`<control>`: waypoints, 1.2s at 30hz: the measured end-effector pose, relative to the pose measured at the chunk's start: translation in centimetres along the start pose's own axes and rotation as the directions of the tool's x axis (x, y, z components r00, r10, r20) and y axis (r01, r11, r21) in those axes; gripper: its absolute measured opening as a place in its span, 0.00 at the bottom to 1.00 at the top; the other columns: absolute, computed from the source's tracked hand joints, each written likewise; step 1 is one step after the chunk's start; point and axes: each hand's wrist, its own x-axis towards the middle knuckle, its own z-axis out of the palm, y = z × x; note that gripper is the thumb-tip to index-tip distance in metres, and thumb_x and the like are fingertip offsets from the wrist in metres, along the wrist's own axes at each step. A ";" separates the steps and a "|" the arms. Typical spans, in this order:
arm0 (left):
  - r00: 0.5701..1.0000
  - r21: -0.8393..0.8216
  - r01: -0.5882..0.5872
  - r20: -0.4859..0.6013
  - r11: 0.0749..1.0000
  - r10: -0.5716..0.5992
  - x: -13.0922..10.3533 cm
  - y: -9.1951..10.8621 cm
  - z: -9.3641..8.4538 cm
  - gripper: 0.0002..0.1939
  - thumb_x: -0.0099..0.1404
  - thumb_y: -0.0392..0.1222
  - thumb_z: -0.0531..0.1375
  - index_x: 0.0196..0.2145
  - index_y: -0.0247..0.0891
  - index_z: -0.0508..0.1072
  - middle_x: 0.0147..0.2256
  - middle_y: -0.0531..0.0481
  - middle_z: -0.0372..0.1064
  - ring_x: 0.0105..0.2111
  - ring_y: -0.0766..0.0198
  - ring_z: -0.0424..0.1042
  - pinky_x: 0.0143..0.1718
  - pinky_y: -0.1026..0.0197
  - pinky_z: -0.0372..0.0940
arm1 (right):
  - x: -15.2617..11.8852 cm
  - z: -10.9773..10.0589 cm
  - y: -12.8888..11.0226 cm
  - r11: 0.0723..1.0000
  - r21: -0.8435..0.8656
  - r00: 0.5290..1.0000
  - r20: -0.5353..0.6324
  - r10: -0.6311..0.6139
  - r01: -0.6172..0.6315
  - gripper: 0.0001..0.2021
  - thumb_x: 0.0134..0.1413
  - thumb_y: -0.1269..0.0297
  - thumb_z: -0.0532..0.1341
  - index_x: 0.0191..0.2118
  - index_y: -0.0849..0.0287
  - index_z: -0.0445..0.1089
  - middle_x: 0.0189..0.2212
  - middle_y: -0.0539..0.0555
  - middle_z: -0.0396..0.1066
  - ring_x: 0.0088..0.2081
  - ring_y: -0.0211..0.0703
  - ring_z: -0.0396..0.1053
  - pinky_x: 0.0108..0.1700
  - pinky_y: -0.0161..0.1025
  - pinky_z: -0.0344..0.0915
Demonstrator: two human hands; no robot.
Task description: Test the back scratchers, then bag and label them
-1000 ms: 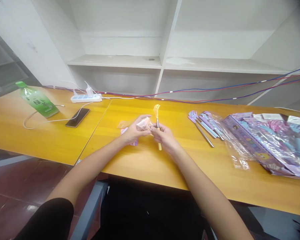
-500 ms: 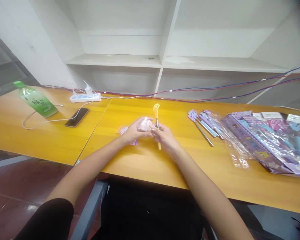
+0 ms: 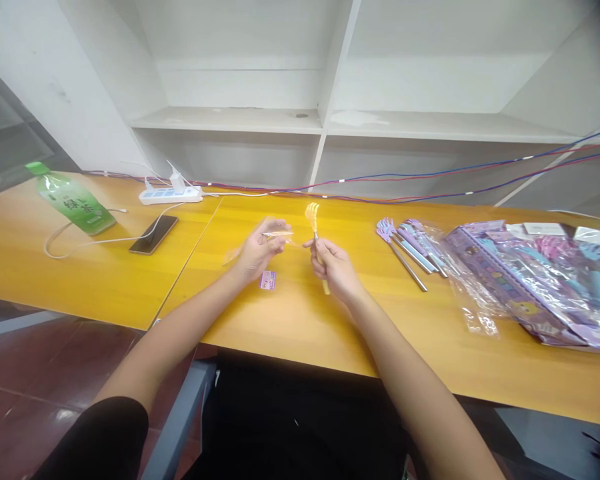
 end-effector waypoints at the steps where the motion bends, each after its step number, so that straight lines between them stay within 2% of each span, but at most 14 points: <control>1: 1.000 -0.023 -0.002 -0.014 1.000 0.001 0.1 0.1 -0.1 0.28 0.53 0.48 0.79 0.50 0.42 0.79 0.52 0.45 0.77 0.40 0.69 0.72 0.40 0.67 0.66 | -0.1 -0.1 -0.3 1.000 -0.015 1.000 0.017 -0.006 0.006 0.22 0.57 0.39 0.70 0.40 0.55 0.74 0.29 0.46 0.58 0.21 0.31 0.48 0.22 0.35 0.41; 6: 0.999 -0.094 -0.023 -0.028 0.995 0.020 0.7 0.4 -0.9 0.30 0.54 0.51 0.79 0.52 0.44 0.79 0.51 0.48 0.77 0.31 0.75 0.67 0.37 0.68 0.64 | -0.4 -0.3 -1.3 0.997 -0.065 0.997 0.070 -0.031 0.036 0.25 0.58 0.38 0.70 0.49 0.53 0.73 0.25 0.45 0.62 0.20 0.33 0.54 0.22 0.35 0.43; 9: 0.999 -0.099 -0.036 -0.031 0.994 0.033 0.8 0.7 -1.2 0.34 0.53 0.51 0.79 0.56 0.47 0.77 0.52 0.49 0.77 0.30 0.76 0.68 0.39 0.67 0.66 | -0.6 -0.3 -1.5 0.993 -0.109 0.991 0.126 -0.040 0.054 0.26 0.58 0.37 0.69 0.49 0.52 0.71 0.24 0.44 0.65 0.19 0.33 0.53 0.21 0.35 0.43; 13: 0.999 -0.109 -0.032 -0.012 0.994 0.031 0.8 1.0 -1.2 0.34 0.53 0.49 0.80 0.56 0.49 0.76 0.54 0.49 0.76 0.37 0.73 0.74 0.46 0.65 0.68 | -0.7 -0.3 -1.6 0.979 -0.187 0.985 0.169 -0.045 0.076 0.24 0.62 0.38 0.66 0.47 0.55 0.73 0.23 0.45 0.64 0.20 0.33 0.53 0.24 0.35 0.47; 16: 0.999 -0.116 -0.041 0.023 0.992 0.044 0.8 1.1 -1.1 0.33 0.54 0.46 0.80 0.56 0.48 0.76 0.54 0.49 0.76 0.46 0.67 0.77 0.53 0.61 0.69 | -0.7 -0.6 -1.7 0.961 -0.261 0.986 0.160 -0.055 0.096 0.24 0.64 0.38 0.65 0.46 0.56 0.75 0.23 0.45 0.64 0.21 0.33 0.53 0.24 0.36 0.48; 19: 0.997 -0.122 -0.056 0.054 0.991 0.063 0.8 1.0 -1.1 0.33 0.53 0.43 0.80 0.55 0.49 0.76 0.54 0.50 0.76 0.48 0.65 0.78 0.57 0.57 0.70 | -0.7 -1.1 -1.8 0.936 -0.329 0.987 0.140 -0.081 0.124 0.25 0.64 0.37 0.64 0.43 0.57 0.77 0.22 0.46 0.62 0.22 0.34 0.54 0.25 0.36 0.50; 28: 0.991 -0.059 -0.033 0.129 0.998 0.041 0.7 0.5 -1.0 0.35 0.53 0.44 0.81 0.57 0.48 0.75 0.57 0.46 0.75 0.54 0.57 0.77 0.59 0.53 0.69 | -0.4 -2.2 -1.3 0.858 -0.482 0.979 0.173 -0.107 0.179 0.27 0.67 0.37 0.61 0.39 0.59 0.80 0.22 0.47 0.61 0.25 0.36 0.57 0.30 0.38 0.54; 36: 0.986 -0.045 -0.006 0.169 0.999 0.014 0.2 0.5 -0.5 0.36 0.52 0.45 0.81 0.57 0.46 0.75 0.55 0.44 0.77 0.53 0.57 0.78 0.58 0.54 0.69 | -0.4 -2.5 -1.1 0.815 -0.551 0.979 0.180 -0.095 0.180 0.28 0.68 0.37 0.58 0.40 0.59 0.82 0.23 0.48 0.61 0.27 0.37 0.58 0.32 0.38 0.55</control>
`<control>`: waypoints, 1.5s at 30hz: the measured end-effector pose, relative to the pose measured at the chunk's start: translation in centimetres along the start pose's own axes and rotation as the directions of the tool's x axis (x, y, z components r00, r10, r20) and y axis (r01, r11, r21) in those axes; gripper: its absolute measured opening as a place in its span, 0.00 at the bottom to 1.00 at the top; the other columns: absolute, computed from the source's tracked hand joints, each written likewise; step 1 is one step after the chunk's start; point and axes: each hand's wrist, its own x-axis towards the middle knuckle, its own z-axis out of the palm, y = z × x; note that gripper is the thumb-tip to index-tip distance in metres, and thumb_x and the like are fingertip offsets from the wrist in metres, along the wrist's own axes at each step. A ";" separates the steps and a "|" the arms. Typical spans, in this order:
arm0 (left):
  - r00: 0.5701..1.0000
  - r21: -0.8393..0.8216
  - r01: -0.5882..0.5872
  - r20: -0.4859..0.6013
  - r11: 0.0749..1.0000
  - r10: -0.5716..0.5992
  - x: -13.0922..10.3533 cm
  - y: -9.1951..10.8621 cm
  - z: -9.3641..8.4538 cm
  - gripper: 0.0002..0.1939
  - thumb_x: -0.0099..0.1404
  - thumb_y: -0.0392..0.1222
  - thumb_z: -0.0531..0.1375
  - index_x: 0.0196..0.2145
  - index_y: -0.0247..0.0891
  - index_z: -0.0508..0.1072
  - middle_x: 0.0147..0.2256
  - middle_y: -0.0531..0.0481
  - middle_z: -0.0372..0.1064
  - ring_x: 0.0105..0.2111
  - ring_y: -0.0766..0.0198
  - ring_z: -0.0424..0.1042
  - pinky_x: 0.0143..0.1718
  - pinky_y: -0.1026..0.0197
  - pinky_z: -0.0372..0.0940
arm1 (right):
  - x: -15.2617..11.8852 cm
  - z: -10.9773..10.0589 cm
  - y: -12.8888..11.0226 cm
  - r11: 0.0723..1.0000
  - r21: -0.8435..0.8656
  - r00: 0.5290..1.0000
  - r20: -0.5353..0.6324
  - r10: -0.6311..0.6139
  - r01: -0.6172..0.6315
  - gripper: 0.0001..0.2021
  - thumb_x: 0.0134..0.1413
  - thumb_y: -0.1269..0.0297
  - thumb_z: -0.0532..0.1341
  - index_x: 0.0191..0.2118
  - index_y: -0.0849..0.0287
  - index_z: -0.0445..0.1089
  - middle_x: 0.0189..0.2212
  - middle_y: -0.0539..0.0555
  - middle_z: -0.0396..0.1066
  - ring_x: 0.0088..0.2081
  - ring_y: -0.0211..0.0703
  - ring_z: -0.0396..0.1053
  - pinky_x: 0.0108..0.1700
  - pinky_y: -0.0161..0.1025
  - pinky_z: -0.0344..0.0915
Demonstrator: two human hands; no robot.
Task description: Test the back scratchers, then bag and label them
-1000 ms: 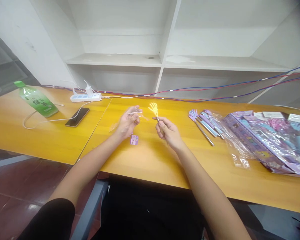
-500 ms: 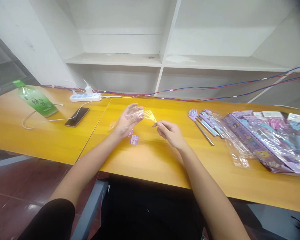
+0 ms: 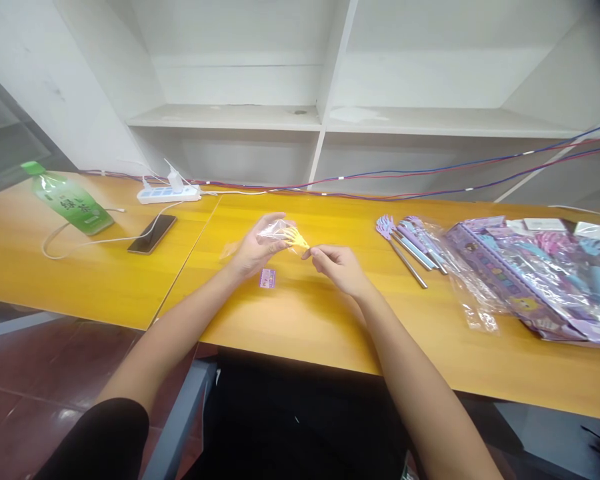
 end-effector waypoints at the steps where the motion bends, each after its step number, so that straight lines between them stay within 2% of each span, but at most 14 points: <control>1: 1.000 0.000 0.005 0.004 1.000 -0.005 0.0 0.0 0.1 0.36 0.52 0.45 0.81 0.57 0.46 0.75 0.55 0.44 0.77 0.52 0.57 0.78 0.57 0.54 0.70 | 0.0 0.0 0.0 1.000 -0.007 1.000 0.004 0.002 -0.002 0.28 0.68 0.37 0.58 0.40 0.59 0.82 0.23 0.48 0.62 0.27 0.38 0.58 0.32 0.38 0.55; 8: 0.997 0.009 0.067 0.024 0.998 -0.067 -0.2 -0.8 0.4 0.36 0.53 0.43 0.80 0.58 0.44 0.76 0.51 0.44 0.80 0.48 0.59 0.79 0.55 0.56 0.70 | 0.0 0.2 -0.5 0.999 -0.048 1.000 0.005 0.001 -0.001 0.28 0.68 0.37 0.57 0.38 0.59 0.79 0.23 0.48 0.62 0.26 0.37 0.58 0.31 0.38 0.56; 14: 0.991 0.022 0.123 0.041 0.992 -0.123 -0.4 -1.2 0.6 0.32 0.58 0.47 0.78 0.58 0.39 0.78 0.55 0.37 0.79 0.52 0.53 0.79 0.58 0.51 0.71 | 0.1 0.6 -0.3 0.998 -0.029 0.999 -0.009 0.052 -0.053 0.24 0.66 0.41 0.60 0.50 0.58 0.74 0.33 0.50 0.68 0.26 0.36 0.59 0.30 0.38 0.59; 19: 0.993 0.115 0.116 0.013 0.987 -0.119 -0.4 -1.8 0.4 0.28 0.63 0.52 0.74 0.56 0.37 0.80 0.52 0.37 0.81 0.53 0.51 0.80 0.57 0.51 0.71 | 0.0 1.0 0.0 0.998 -0.038 0.998 0.031 0.049 -0.048 0.25 0.68 0.43 0.59 0.59 0.56 0.69 0.41 0.52 0.71 0.25 0.35 0.61 0.31 0.39 0.62; 21: 0.994 0.146 0.106 0.009 0.984 -0.108 -0.3 -2.1 0.2 0.26 0.63 0.53 0.74 0.54 0.36 0.80 0.52 0.36 0.81 0.54 0.50 0.80 0.57 0.51 0.71 | 0.0 1.2 0.2 0.999 -0.038 0.998 0.050 0.041 -0.039 0.25 0.69 0.43 0.59 0.60 0.56 0.68 0.44 0.54 0.73 0.28 0.37 0.64 0.34 0.40 0.66; 26: 0.995 0.176 0.078 0.040 0.981 -0.087 -0.2 -2.6 -0.2 0.24 0.65 0.54 0.73 0.51 0.35 0.81 0.51 0.37 0.82 0.51 0.51 0.81 0.55 0.52 0.72 | 0.0 1.4 0.8 1.000 -0.029 0.998 0.064 0.004 -0.002 0.27 0.70 0.43 0.59 0.65 0.54 0.65 0.54 0.60 0.74 0.44 0.46 0.74 0.46 0.44 0.72; 32: 0.988 0.162 0.129 0.064 0.978 -0.141 -0.5 -3.1 0.1 0.25 0.63 0.56 0.73 0.48 0.34 0.82 0.45 0.37 0.84 0.47 0.51 0.83 0.53 0.51 0.75 | -0.1 2.0 0.9 0.999 -0.001 0.997 0.068 0.046 -0.046 0.33 0.69 0.42 0.60 0.71 0.54 0.58 0.63 0.63 0.70 0.46 0.49 0.77 0.47 0.45 0.73; 35: 0.987 0.169 0.150 0.028 0.974 -0.157 -0.5 -3.3 0.5 0.25 0.61 0.57 0.74 0.45 0.33 0.82 0.43 0.37 0.84 0.46 0.49 0.84 0.52 0.50 0.75 | -0.1 2.2 0.7 0.999 0.002 0.996 0.072 0.045 -0.045 0.33 0.69 0.43 0.61 0.70 0.55 0.57 0.61 0.63 0.71 0.43 0.46 0.77 0.44 0.44 0.73; 37: 0.992 0.148 0.126 -0.034 0.981 -0.122 -0.4 -3.3 0.6 0.25 0.60 0.57 0.75 0.44 0.34 0.81 0.42 0.39 0.84 0.45 0.50 0.84 0.50 0.50 0.76 | -0.1 2.1 0.6 0.999 -0.043 0.998 0.062 0.028 -0.026 0.30 0.69 0.44 0.60 0.68 0.55 0.61 0.54 0.60 0.74 0.38 0.44 0.75 0.41 0.42 0.70; 39: 0.989 0.115 0.083 -0.128 0.990 -0.069 -0.1 -2.9 0.6 0.26 0.59 0.57 0.75 0.44 0.34 0.79 0.41 0.40 0.83 0.45 0.51 0.83 0.49 0.52 0.75 | 0.1 1.8 0.6 0.991 -0.134 0.999 0.033 0.023 -0.018 0.24 0.70 0.45 0.58 0.61 0.56 0.67 0.43 0.55 0.76 0.34 0.42 0.71 0.39 0.41 0.67; 41: 0.975 0.089 0.041 -0.219 0.995 -0.020 0.2 -2.4 0.3 0.27 0.58 0.58 0.76 0.44 0.35 0.78 0.42 0.40 0.83 0.45 0.53 0.83 0.48 0.54 0.74 | 0.2 1.5 0.6 0.976 -0.216 0.999 -0.002 0.034 -0.033 0.19 0.71 0.45 0.56 0.49 0.56 0.71 0.34 0.51 0.73 0.33 0.42 0.67 0.38 0.40 0.63; 43: 0.965 0.098 0.017 -0.263 0.995 0.009 0.6 -1.9 0.0 0.27 0.56 0.56 0.77 0.45 0.36 0.77 0.45 0.40 0.82 0.45 0.56 0.82 0.47 0.57 0.73 | 0.4 1.3 0.7 0.968 -0.247 0.998 -0.033 0.046 -0.052 0.18 0.71 0.45 0.55 0.41 0.55 0.70 0.30 0.50 0.71 0.32 0.42 0.66 0.37 0.40 0.61; 45: 0.963 0.136 0.018 -0.270 0.991 0.019 0.8 -1.6 -0.3 0.28 0.53 0.50 0.79 0.47 0.36 0.77 0.46 0.43 0.81 0.43 0.60 0.80 0.45 0.60 0.72 | 0.5 1.2 0.8 0.970 -0.238 0.998 -0.051 0.041 -0.052 0.18 0.71 0.45 0.55 0.38 0.55 0.68 0.30 0.50 0.70 0.32 0.42 0.64 0.37 0.40 0.60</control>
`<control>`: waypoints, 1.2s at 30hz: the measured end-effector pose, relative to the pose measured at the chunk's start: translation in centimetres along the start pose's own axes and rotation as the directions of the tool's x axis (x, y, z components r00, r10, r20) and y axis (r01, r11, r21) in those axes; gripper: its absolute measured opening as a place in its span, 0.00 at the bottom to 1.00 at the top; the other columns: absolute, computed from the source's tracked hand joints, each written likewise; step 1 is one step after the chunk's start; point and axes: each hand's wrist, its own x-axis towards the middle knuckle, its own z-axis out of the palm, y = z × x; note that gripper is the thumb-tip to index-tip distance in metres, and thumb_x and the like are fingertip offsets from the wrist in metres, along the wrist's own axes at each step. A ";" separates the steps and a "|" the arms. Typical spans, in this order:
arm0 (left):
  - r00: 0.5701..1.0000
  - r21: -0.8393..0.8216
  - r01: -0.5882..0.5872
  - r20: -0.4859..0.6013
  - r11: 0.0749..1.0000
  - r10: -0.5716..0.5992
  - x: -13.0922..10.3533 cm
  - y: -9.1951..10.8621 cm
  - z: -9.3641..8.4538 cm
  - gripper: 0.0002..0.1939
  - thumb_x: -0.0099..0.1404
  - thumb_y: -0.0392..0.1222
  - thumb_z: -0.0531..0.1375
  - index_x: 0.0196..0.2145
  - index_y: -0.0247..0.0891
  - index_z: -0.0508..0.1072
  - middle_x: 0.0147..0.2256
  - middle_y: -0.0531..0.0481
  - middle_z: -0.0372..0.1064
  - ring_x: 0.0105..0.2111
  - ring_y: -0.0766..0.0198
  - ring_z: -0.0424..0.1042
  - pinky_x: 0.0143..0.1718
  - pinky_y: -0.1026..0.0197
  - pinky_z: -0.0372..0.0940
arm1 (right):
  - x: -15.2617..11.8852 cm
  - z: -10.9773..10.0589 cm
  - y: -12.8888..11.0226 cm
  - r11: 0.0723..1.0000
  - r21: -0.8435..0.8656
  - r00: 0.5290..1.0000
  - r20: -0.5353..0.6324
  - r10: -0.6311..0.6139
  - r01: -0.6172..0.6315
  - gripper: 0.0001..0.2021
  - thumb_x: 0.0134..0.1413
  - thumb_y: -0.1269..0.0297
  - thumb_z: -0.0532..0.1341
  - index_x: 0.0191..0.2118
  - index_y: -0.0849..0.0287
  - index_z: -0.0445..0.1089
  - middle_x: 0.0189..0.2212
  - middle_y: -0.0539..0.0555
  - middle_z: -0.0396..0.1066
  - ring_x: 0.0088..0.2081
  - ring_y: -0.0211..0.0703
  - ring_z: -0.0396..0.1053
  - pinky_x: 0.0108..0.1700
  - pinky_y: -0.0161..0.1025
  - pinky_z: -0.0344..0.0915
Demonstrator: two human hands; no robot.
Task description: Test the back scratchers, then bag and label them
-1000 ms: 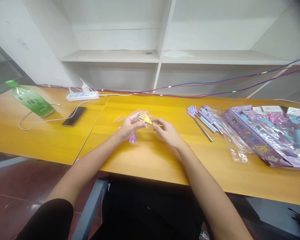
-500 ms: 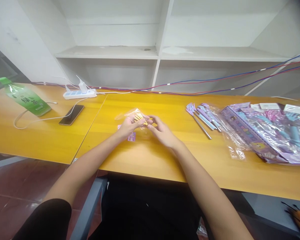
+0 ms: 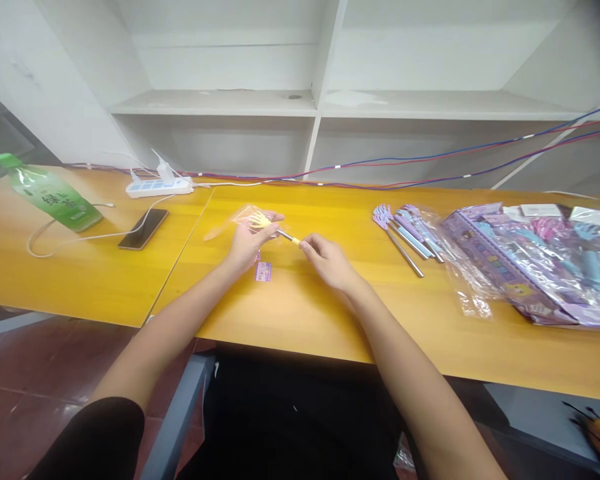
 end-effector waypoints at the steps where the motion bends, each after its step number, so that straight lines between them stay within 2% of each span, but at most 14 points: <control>1: 1.000 0.020 0.000 -0.004 1.000 0.000 0.1 0.0 -0.1 0.29 0.51 0.47 0.79 0.47 0.37 0.77 0.44 0.45 0.81 0.41 0.63 0.78 0.43 0.61 0.71 | 0.0 0.0 0.0 1.000 0.013 1.000 -0.011 -0.008 0.008 0.18 0.70 0.45 0.55 0.38 0.55 0.67 0.30 0.50 0.70 0.32 0.42 0.64 0.37 0.40 0.60; 4: 0.999 0.045 0.006 -0.031 0.999 -0.005 0.1 -0.2 -0.1 0.27 0.49 0.43 0.79 0.45 0.37 0.77 0.37 0.52 0.76 0.33 0.68 0.73 0.36 0.64 0.67 | 0.1 0.2 0.1 0.997 0.059 0.998 -0.056 -0.040 0.044 0.17 0.68 0.45 0.58 0.40 0.54 0.67 0.35 0.52 0.73 0.34 0.43 0.66 0.39 0.40 0.61; 6: 0.999 0.044 0.011 -0.041 0.999 -0.009 0.0 -0.4 0.0 0.25 0.49 0.41 0.78 0.43 0.37 0.76 0.35 0.53 0.74 0.31 0.70 0.70 0.34 0.64 0.65 | 0.1 0.4 0.1 0.996 0.079 0.995 -0.087 -0.044 0.051 0.16 0.67 0.46 0.60 0.41 0.54 0.66 0.38 0.53 0.74 0.35 0.42 0.67 0.39 0.40 0.62; 10: 0.999 0.063 0.032 -0.038 0.998 -0.029 -0.2 -0.9 0.2 0.23 0.49 0.40 0.76 0.42 0.36 0.77 0.35 0.52 0.74 0.31 0.69 0.70 0.35 0.64 0.65 | -0.1 0.6 0.0 0.996 0.080 0.994 -0.107 -0.036 0.045 0.13 0.67 0.49 0.61 0.40 0.54 0.65 0.38 0.53 0.72 0.33 0.41 0.65 0.37 0.40 0.61; 13: 0.999 0.128 0.045 -0.027 0.991 -0.042 -0.4 -1.5 0.3 0.22 0.50 0.40 0.74 0.43 0.35 0.78 0.36 0.52 0.75 0.33 0.68 0.71 0.36 0.63 0.66 | -0.2 1.0 -0.2 0.992 0.083 0.988 -0.131 -0.082 0.094 0.12 0.67 0.51 0.62 0.41 0.54 0.66 0.40 0.54 0.70 0.35 0.41 0.68 0.40 0.41 0.65; 17: 0.998 0.228 0.020 0.059 0.974 -0.034 -1.0 -2.5 0.5 0.18 0.51 0.39 0.74 0.41 0.37 0.79 0.37 0.52 0.76 0.36 0.66 0.73 0.40 0.63 0.67 | -0.5 1.7 -0.7 0.976 0.142 0.981 -0.130 -0.145 0.163 0.10 0.68 0.53 0.61 0.43 0.53 0.65 0.43 0.56 0.69 0.41 0.45 0.72 0.45 0.43 0.69; 20: 0.988 0.268 0.042 0.134 0.962 -0.080 -1.6 -3.3 0.7 0.17 0.53 0.39 0.74 0.41 0.38 0.80 0.35 0.51 0.77 0.37 0.62 0.74 0.43 0.60 0.69 | -0.6 2.3 -0.8 0.962 0.204 0.978 -0.137 -0.158 0.184 0.10 0.68 0.54 0.62 0.44 0.53 0.63 0.44 0.56 0.69 0.42 0.45 0.74 0.46 0.44 0.71; 22: 0.983 0.273 0.070 0.142 0.960 -0.112 -1.8 -3.6 0.8 0.18 0.53 0.39 0.75 0.42 0.38 0.80 0.34 0.51 0.77 0.37 0.61 0.75 0.42 0.59 0.69 | -0.7 2.4 -0.7 0.959 0.214 0.977 -0.147 -0.157 0.187 0.10 0.67 0.56 0.63 0.45 0.52 0.62 0.43 0.55 0.68 0.42 0.45 0.74 0.47 0.45 0.72; 24: 0.987 0.229 0.083 0.115 0.970 -0.112 -1.8 -3.7 0.9 0.19 0.53 0.39 0.74 0.43 0.38 0.79 0.34 0.52 0.76 0.35 0.63 0.73 0.39 0.61 0.67 | -0.7 2.4 -0.6 0.960 0.203 0.975 -0.153 -0.162 0.192 0.10 0.65 0.58 0.63 0.45 0.52 0.62 0.44 0.55 0.68 0.44 0.46 0.74 0.48 0.46 0.73; 27: 0.997 0.122 0.078 0.009 0.989 -0.079 -1.3 -3.1 0.9 0.19 0.53 0.37 0.71 0.44 0.39 0.77 0.30 0.57 0.70 0.29 0.70 0.66 0.33 0.64 0.61 | -0.6 2.3 -0.5 0.954 0.226 0.976 -0.137 -0.167 0.195 0.11 0.64 0.59 0.63 0.47 0.52 0.62 0.45 0.55 0.69 0.43 0.45 0.75 0.47 0.45 0.74; 30: 0.995 0.071 0.063 -0.082 0.996 -0.057 -0.8 -2.3 0.6 0.19 0.52 0.35 0.70 0.43 0.39 0.75 0.27 0.60 0.65 0.27 0.71 0.63 0.31 0.65 0.58 | -0.5 2.1 -0.6 0.937 0.278 0.975 -0.131 -0.182 0.212 0.11 0.66 0.55 0.63 0.48 0.52 0.64 0.48 0.56 0.68 0.42 0.43 0.76 0.46 0.44 0.76; 33: 0.994 0.045 0.065 -0.094 0.997 -0.061 -0.5 -1.7 0.3 0.20 0.52 0.35 0.70 0.44 0.39 0.75 0.27 0.59 0.64 0.27 0.71 0.63 0.31 0.65 0.58 | -0.3 2.1 -0.7 0.914 0.320 0.967 -0.138 -0.215 0.249 0.14 0.69 0.48 0.62 0.48 0.53 0.68 0.50 0.57 0.67 0.44 0.44 0.78 0.45 0.44 0.77; 36: 0.993 0.059 0.079 -0.095 0.995 -0.073 -0.4 -1.6 0.1 0.20 0.52 0.35 0.70 0.44 0.39 0.75 0.27 0.59 0.65 0.26 0.71 0.64 0.31 0.65 0.58 | -0.3 1.9 -0.6 0.895 0.379 0.971 -0.134 -0.197 0.234 0.18 0.67 0.44 0.65 0.49 0.53 0.70 0.48 0.58 0.70 0.46 0.48 0.80 0.44 0.45 0.78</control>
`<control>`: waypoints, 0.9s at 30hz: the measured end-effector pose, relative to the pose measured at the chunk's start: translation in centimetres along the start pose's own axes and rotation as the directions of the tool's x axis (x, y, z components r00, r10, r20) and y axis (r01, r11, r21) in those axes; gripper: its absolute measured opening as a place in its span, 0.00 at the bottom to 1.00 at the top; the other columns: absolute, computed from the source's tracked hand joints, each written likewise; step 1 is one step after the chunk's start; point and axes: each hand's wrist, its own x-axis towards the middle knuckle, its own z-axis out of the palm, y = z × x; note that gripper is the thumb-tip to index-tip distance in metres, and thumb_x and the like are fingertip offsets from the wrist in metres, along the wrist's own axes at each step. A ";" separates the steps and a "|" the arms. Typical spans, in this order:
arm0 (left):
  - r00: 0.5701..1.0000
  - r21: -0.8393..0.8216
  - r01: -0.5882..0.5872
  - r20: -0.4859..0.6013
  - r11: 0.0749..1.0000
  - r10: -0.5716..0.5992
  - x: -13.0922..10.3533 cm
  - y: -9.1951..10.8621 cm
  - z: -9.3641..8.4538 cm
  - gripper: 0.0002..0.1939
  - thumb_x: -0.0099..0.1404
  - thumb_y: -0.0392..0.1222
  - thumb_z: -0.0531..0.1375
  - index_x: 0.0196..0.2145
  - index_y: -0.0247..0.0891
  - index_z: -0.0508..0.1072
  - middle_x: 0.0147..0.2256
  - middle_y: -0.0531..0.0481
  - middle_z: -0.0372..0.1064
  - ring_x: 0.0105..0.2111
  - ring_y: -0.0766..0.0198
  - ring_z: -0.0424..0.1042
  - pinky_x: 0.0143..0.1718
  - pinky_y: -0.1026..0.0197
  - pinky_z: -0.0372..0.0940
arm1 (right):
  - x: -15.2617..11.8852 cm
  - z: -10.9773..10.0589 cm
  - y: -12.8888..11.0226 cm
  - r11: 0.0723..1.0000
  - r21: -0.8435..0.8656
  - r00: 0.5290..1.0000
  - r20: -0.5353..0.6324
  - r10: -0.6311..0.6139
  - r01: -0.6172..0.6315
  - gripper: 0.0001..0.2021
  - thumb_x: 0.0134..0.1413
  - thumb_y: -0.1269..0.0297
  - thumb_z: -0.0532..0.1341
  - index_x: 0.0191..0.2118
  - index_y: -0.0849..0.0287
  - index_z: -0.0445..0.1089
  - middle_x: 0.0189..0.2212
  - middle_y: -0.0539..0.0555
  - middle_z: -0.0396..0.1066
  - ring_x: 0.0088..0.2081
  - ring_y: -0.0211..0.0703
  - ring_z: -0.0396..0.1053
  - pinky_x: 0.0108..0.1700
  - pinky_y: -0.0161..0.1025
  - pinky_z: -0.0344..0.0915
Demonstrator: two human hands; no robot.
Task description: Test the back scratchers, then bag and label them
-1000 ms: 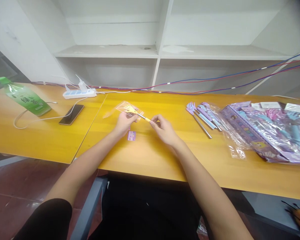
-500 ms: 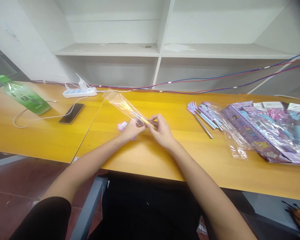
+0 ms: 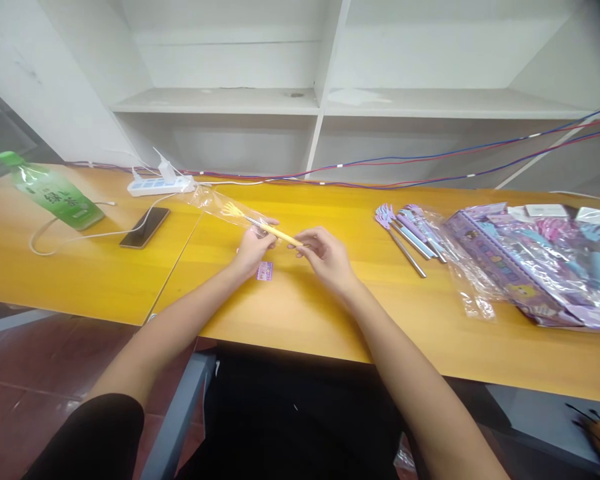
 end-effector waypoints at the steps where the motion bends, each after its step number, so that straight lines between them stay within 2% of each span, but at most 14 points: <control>1: 1.000 0.021 0.001 0.014 1.000 -0.001 0.0 -0.1 0.0 0.20 0.52 0.35 0.70 0.44 0.39 0.75 0.27 0.59 0.66 0.27 0.71 0.64 0.31 0.65 0.59 | 0.0 -0.1 -0.1 1.000 0.007 1.000 -0.007 0.010 -0.010 0.19 0.66 0.43 0.66 0.49 0.53 0.71 0.47 0.58 0.72 0.46 0.49 0.80 0.43 0.45 0.78; 5: 0.985 0.124 -0.024 0.170 0.992 0.003 -0.3 -0.9 0.3 0.19 0.52 0.36 0.71 0.44 0.38 0.76 0.29 0.57 0.69 0.28 0.70 0.65 0.33 0.64 0.60 | 0.0 -0.8 -0.7 0.996 -0.093 0.998 -0.064 0.000 -0.006 0.20 0.62 0.42 0.70 0.46 0.54 0.74 0.42 0.58 0.79 0.42 0.49 0.80 0.42 0.45 0.75; 8: 0.945 0.165 -0.053 0.326 0.985 -0.004 -1.0 -1.9 0.8 0.15 0.53 0.39 0.72 0.39 0.37 0.77 0.32 0.53 0.73 0.32 0.67 0.69 0.37 0.63 0.63 | 0.0 -1.0 -1.2 0.973 -0.232 0.997 -0.077 -0.012 -0.006 0.20 0.60 0.41 0.70 0.42 0.53 0.77 0.39 0.57 0.81 0.35 0.46 0.76 0.40 0.46 0.72; 11: 0.909 0.219 -0.059 0.415 0.974 -0.038 -1.5 -2.9 1.0 0.09 0.56 0.40 0.70 0.32 0.38 0.75 0.31 0.52 0.73 0.32 0.64 0.71 0.36 0.61 0.63 | -0.1 -1.0 -1.3 0.947 -0.321 0.997 -0.074 -0.012 -0.013 0.20 0.58 0.40 0.71 0.38 0.52 0.78 0.36 0.56 0.80 0.30 0.45 0.69 0.40 0.46 0.70; 15: 0.884 0.315 -0.035 0.452 0.948 -0.117 -1.8 -3.2 0.9 0.07 0.59 0.40 0.68 0.29 0.37 0.74 0.26 0.53 0.70 0.28 0.65 0.68 0.32 0.61 0.60 | -0.2 -0.9 -1.2 0.943 -0.332 0.998 -0.052 -0.031 0.012 0.17 0.60 0.42 0.71 0.36 0.52 0.78 0.34 0.55 0.77 0.29 0.43 0.66 0.40 0.45 0.67; 17: 0.874 0.288 -0.033 0.472 0.957 -0.112 -1.8 -2.8 0.9 0.08 0.58 0.41 0.69 0.31 0.37 0.75 0.28 0.53 0.70 0.29 0.65 0.69 0.33 0.62 0.61 | -0.2 -0.9 -1.2 0.941 -0.336 0.998 -0.024 -0.056 0.045 0.16 0.61 0.44 0.71 0.36 0.52 0.79 0.33 0.54 0.76 0.30 0.43 0.65 0.39 0.44 0.66; 20: 0.858 0.180 -0.017 0.508 0.983 -0.079 -2.0 -1.8 1.0 0.16 0.56 0.45 0.73 0.39 0.37 0.76 0.34 0.52 0.72 0.34 0.65 0.71 0.37 0.62 0.64 | -0.1 -0.9 -1.2 0.928 -0.346 0.990 0.014 -0.141 0.137 0.14 0.64 0.48 0.70 0.35 0.52 0.78 0.32 0.53 0.75 0.29 0.42 0.64 0.37 0.43 0.65; 22: 0.852 0.119 0.047 0.513 0.992 -0.102 -2.0 -1.3 1.2 0.22 0.57 0.53 0.72 0.42 0.37 0.76 0.34 0.51 0.71 0.33 0.65 0.71 0.36 0.62 0.64 | -0.1 -0.8 -1.2 0.913 -0.351 0.977 0.024 -0.212 0.206 0.13 0.66 0.51 0.68 0.35 0.53 0.78 0.32 0.52 0.75 0.28 0.40 0.64 0.35 0.42 0.65; 25: 0.874 0.086 0.135 0.459 0.987 -0.159 -2.0 -1.2 1.3 0.29 0.62 0.67 0.66 0.41 0.36 0.76 0.32 0.51 0.69 0.30 0.65 0.69 0.33 0.61 0.63 | -0.1 -0.7 -1.0 0.891 -0.343 0.952 0.036 -0.303 0.296 0.09 0.68 0.57 0.68 0.36 0.54 0.76 0.32 0.51 0.75 0.26 0.38 0.63 0.34 0.41 0.64; 27: 0.903 0.088 0.125 0.402 0.988 -0.150 -1.9 -1.4 1.3 0.30 0.62 0.69 0.65 0.38 0.35 0.75 0.32 0.51 0.69 0.30 0.65 0.69 0.34 0.61 0.63 | -0.1 -0.6 -0.9 0.881 -0.342 0.942 0.050 -0.331 0.328 0.07 0.67 0.60 0.68 0.37 0.54 0.75 0.32 0.51 0.74 0.26 0.37 0.63 0.33 0.40 0.64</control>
